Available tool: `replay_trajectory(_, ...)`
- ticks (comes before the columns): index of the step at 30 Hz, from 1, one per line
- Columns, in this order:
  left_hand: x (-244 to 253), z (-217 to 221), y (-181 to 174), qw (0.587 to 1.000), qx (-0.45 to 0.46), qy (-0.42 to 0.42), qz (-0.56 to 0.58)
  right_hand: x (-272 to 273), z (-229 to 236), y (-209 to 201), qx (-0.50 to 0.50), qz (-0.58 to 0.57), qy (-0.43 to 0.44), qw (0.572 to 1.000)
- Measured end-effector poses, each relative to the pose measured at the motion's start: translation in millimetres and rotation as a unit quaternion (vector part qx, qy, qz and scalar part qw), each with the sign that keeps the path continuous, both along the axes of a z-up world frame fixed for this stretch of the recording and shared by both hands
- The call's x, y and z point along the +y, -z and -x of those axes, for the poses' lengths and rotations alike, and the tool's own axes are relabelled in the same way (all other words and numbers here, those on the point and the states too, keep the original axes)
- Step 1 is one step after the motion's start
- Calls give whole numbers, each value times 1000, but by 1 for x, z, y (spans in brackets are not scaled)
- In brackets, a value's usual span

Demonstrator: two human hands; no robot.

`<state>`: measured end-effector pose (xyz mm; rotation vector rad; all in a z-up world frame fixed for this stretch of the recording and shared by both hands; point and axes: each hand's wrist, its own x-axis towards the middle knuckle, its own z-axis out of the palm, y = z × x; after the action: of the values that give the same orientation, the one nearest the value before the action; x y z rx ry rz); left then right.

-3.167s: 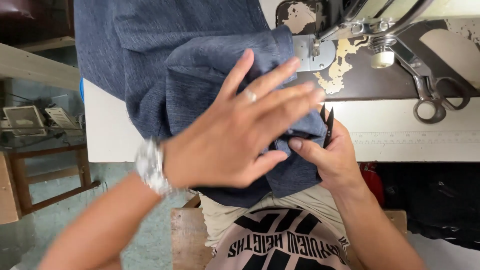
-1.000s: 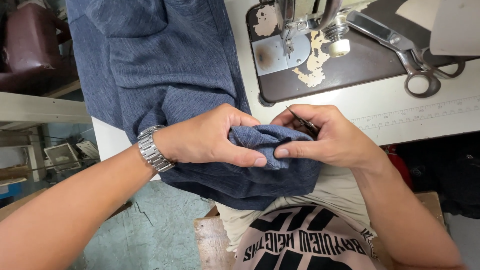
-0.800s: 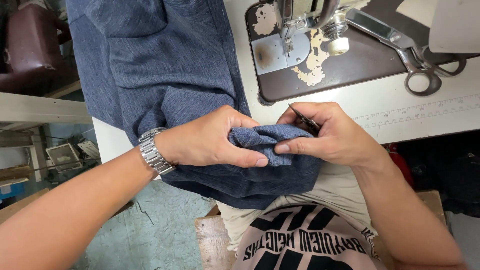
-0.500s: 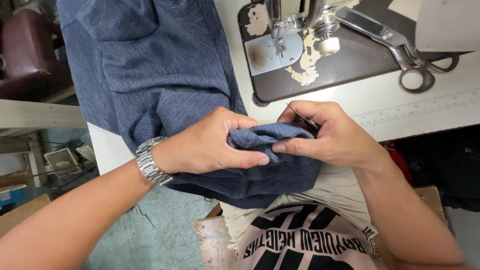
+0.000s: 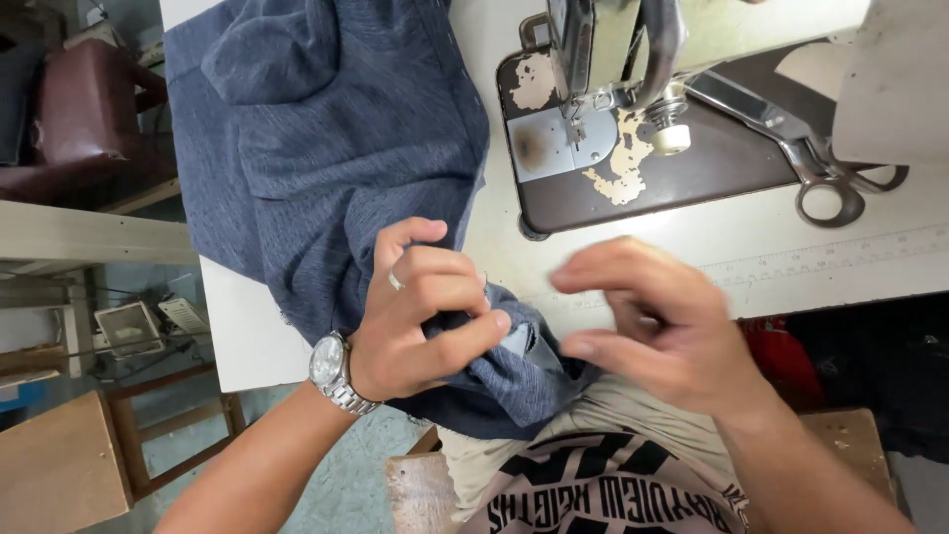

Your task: Trimming loose threads and excess fabric from a blue garment using manual thread snips.

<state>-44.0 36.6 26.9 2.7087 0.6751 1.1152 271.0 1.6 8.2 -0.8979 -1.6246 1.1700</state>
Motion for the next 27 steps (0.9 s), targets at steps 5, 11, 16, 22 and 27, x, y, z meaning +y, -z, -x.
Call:
replay_trajectory(5,-8,15,-6,997,50,-43,-49,8,34,-1,-11,-6,-60,998)
replay_trajectory(11,-134,10,6,870,-218,-325,300,-4,38,17,-84,-164,48,982)
replay_trajectory(16,-152,-38,35,723,-380,-242,523,-31,40,27,-169,-289,34,942)
replay_trajectory(22,-97,-65,-4,670,-368,-194,616,-43,9,25,-93,-51,65,992)
replay_trajectory(27,-107,-53,18,716,-291,-237,588,-16,-15,45,-18,70,30,997)
